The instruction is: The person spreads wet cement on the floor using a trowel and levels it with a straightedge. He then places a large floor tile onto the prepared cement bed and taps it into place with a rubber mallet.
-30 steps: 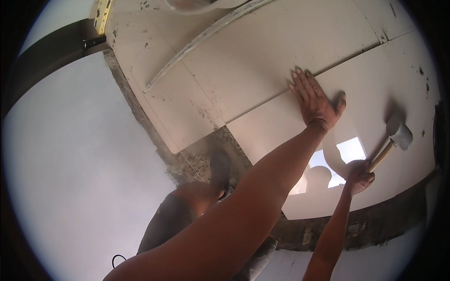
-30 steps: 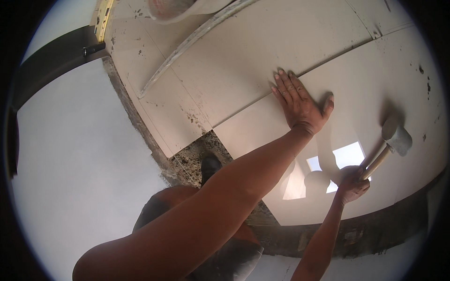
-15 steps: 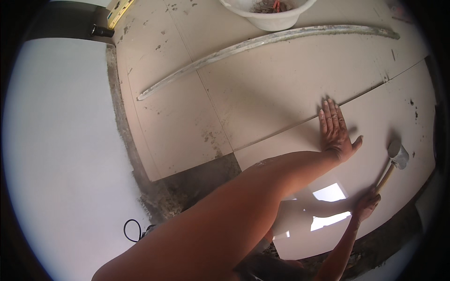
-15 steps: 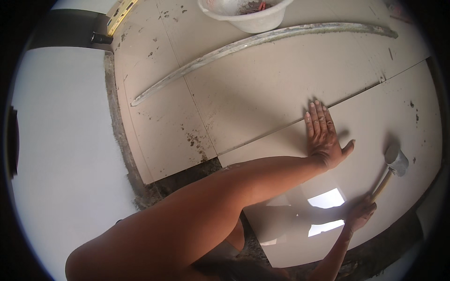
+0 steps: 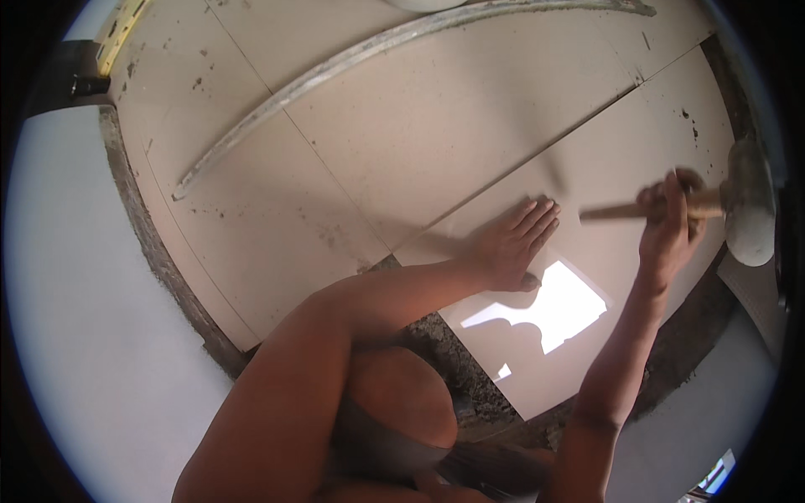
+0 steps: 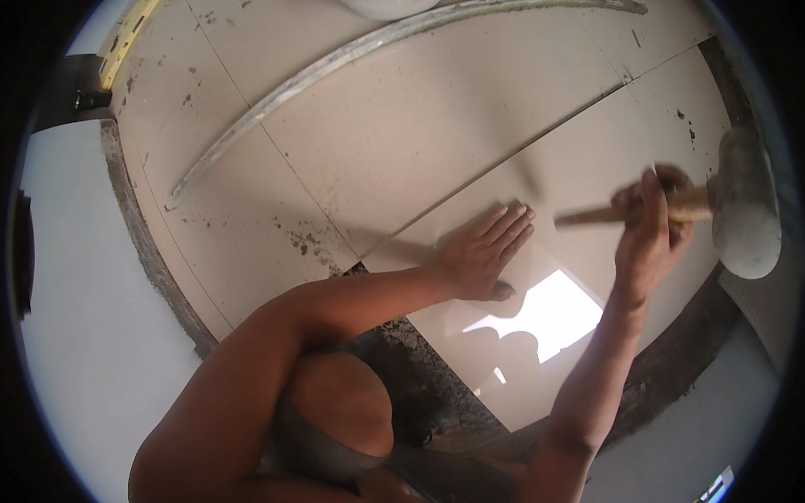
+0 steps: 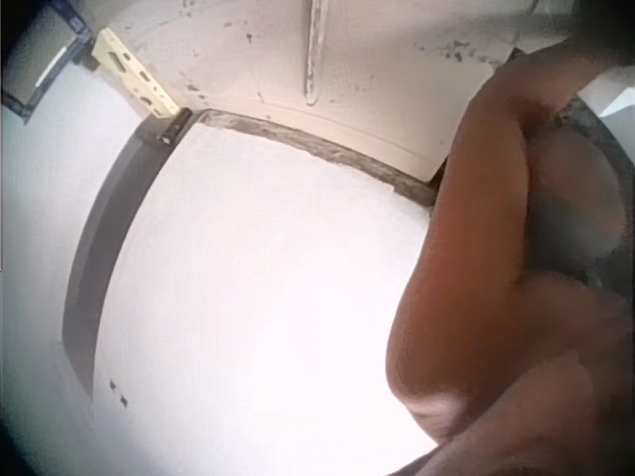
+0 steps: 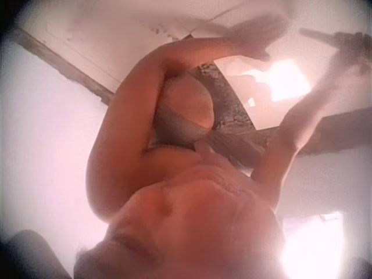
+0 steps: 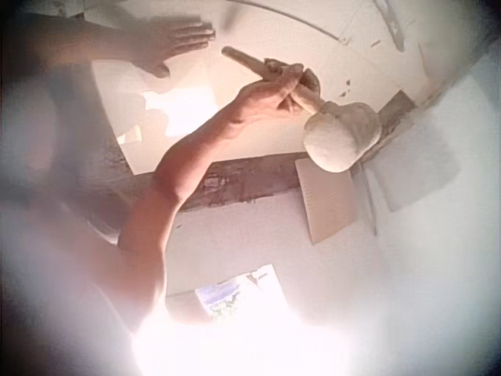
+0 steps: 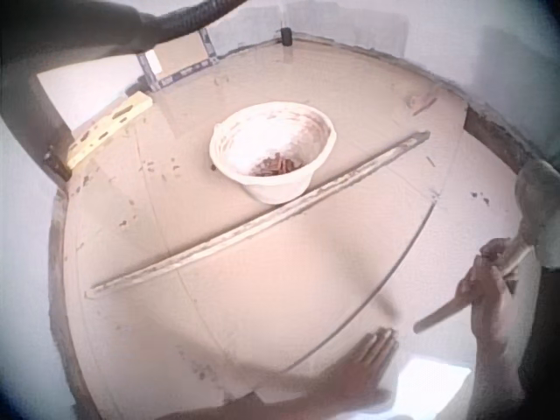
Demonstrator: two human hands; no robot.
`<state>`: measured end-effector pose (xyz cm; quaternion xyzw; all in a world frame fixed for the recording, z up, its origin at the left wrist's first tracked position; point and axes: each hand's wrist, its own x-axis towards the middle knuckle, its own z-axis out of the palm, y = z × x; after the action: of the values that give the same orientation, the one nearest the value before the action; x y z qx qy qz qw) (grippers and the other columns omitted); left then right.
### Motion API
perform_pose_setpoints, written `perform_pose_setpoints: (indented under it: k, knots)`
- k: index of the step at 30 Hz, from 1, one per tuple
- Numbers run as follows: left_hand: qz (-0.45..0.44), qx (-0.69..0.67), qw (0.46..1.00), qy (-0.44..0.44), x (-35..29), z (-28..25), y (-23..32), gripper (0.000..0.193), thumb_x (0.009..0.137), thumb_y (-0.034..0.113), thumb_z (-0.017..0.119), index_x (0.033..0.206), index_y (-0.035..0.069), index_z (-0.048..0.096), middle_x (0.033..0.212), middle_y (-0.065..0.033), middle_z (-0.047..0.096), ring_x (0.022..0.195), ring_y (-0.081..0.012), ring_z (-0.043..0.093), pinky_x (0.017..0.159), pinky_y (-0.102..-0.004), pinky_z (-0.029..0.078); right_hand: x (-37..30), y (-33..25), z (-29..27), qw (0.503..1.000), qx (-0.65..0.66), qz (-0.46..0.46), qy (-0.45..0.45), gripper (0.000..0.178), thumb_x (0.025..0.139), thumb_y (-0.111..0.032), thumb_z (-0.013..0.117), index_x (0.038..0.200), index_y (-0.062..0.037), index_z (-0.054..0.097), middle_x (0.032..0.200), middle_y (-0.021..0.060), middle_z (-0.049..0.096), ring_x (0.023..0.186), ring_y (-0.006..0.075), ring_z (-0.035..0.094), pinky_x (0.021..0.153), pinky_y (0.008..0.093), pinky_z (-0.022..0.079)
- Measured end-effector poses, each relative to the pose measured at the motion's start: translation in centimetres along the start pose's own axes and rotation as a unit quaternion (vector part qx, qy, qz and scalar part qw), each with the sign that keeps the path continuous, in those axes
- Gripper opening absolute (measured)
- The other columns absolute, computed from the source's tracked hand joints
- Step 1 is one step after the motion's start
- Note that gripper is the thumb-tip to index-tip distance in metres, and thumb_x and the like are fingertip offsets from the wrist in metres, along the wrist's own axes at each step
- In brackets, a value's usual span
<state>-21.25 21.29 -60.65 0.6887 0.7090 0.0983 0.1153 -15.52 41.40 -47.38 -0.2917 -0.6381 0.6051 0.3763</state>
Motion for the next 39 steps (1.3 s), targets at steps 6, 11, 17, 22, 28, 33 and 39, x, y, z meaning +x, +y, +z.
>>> perform_pose_setpoints:
  k: [6, 11, 17, 22, 28, 33, 39]
  knots:
    - [-0.012, -0.025, 0.999, 0.028, 0.2, 1.6, 0.4, 0.096, 0.088, 0.068, 0.042, 0.152, -0.002, 0.024, 0.161, -0.0169, 0.017, 0.150, -0.0287, 0.010, 0.123, -0.0462, 0.000, 1.9, 0.2, 15.2, 0.977, -0.170, -0.059, -0.117, 0.017, 0.086, -0.015, 0.072, 0.088, -0.0010, 0.063, 0.068, 0.0046, 0.063, 0.065, 0.0126, 0.062, 0.062, 0.0263, 0.048]
    - [-0.013, 0.033, 0.999, -0.025, 0.0, 1.0, 0.4, 0.095, 0.091, 0.069, 0.033, 0.154, 0.000, 0.015, 0.162, -0.0160, 0.012, 0.151, -0.0280, 0.007, 0.121, -0.0489, -0.005, 1.4, 1.3, 24.0, 0.923, -0.246, -0.011, -0.297, 0.030, 0.090, -0.014, 0.063, 0.111, 0.0047, 0.055, 0.086, 0.0125, 0.061, 0.078, 0.0218, 0.057, 0.074, 0.0360, 0.048]
    - [-0.004, 0.015, 0.996, -0.092, 0.8, 1.7, 0.7, 0.091, 0.092, 0.067, 0.030, 0.154, 0.002, 0.019, 0.163, -0.0125, 0.013, 0.151, -0.0285, 0.001, 0.121, -0.0493, -0.007, 0.7, 5.7, 25.2, 0.893, -0.283, -0.043, -0.347, 0.016, 0.087, -0.004, 0.059, 0.100, 0.0040, 0.056, 0.070, 0.0124, 0.057, 0.063, 0.0191, 0.053, 0.061, 0.0345, 0.047]
    - [-0.010, -0.039, 0.997, -0.067, 1.0, 2.4, 1.0, 0.084, 0.092, 0.063, 0.033, 0.150, 0.001, 0.032, 0.160, -0.0108, 0.024, 0.150, -0.0292, 0.006, 0.121, -0.0490, -0.005, -2.2, 7.4, 24.1, 0.854, -0.339, -0.049, -0.391, 0.024, 0.089, -0.015, 0.063, 0.109, -0.0025, 0.057, 0.069, 0.0152, 0.062, 0.059, 0.0199, 0.060, 0.060, 0.0354, 0.050]
    - [-0.009, -0.074, 0.994, -0.083, 0.7, 3.9, 1.4, 0.078, 0.092, 0.060, 0.036, 0.143, 0.001, 0.043, 0.156, -0.0105, 0.032, 0.148, -0.0269, 0.013, 0.121, -0.0470, 0.001, -2.0, 6.1, 26.5, 0.870, -0.282, -0.066, -0.400, 0.024, 0.089, -0.011, 0.061, 0.110, -0.0020, 0.056, 0.068, 0.0148, 0.060, 0.060, 0.0217, 0.060, 0.058, 0.0362, 0.048]
    - [-0.005, 0.090, 0.996, -0.007, 2.2, 6.6, 1.8, 0.068, 0.096, 0.047, 0.036, 0.144, 0.000, 0.037, 0.155, -0.0135, 0.033, 0.143, -0.0327, 0.027, 0.121, -0.0495, 0.011, -2.4, 6.9, 22.5, 0.888, -0.290, -0.023, -0.357, 0.028, 0.088, -0.010, 0.065, 0.113, -0.0002, 0.056, 0.064, 0.0101, 0.054, 0.054, 0.0129, 0.052, 0.054, 0.0315, 0.047]
    - [0.008, -0.179, 0.981, 0.080, -0.2, 4.7, 0.8, 0.084, 0.095, 0.055, 0.037, 0.150, -0.008, 0.021, 0.159, -0.0247, 0.016, 0.149, -0.0370, 0.011, 0.122, -0.0509, 0.005, -4.3, 2.4, 19.1, 0.919, -0.250, -0.059, -0.298, 0.031, 0.083, -0.004, 0.064, 0.111, -0.0024, 0.050, 0.084, 0.0242, 0.063, 0.078, 0.0430, 0.065, 0.068, 0.0462, 0.055]
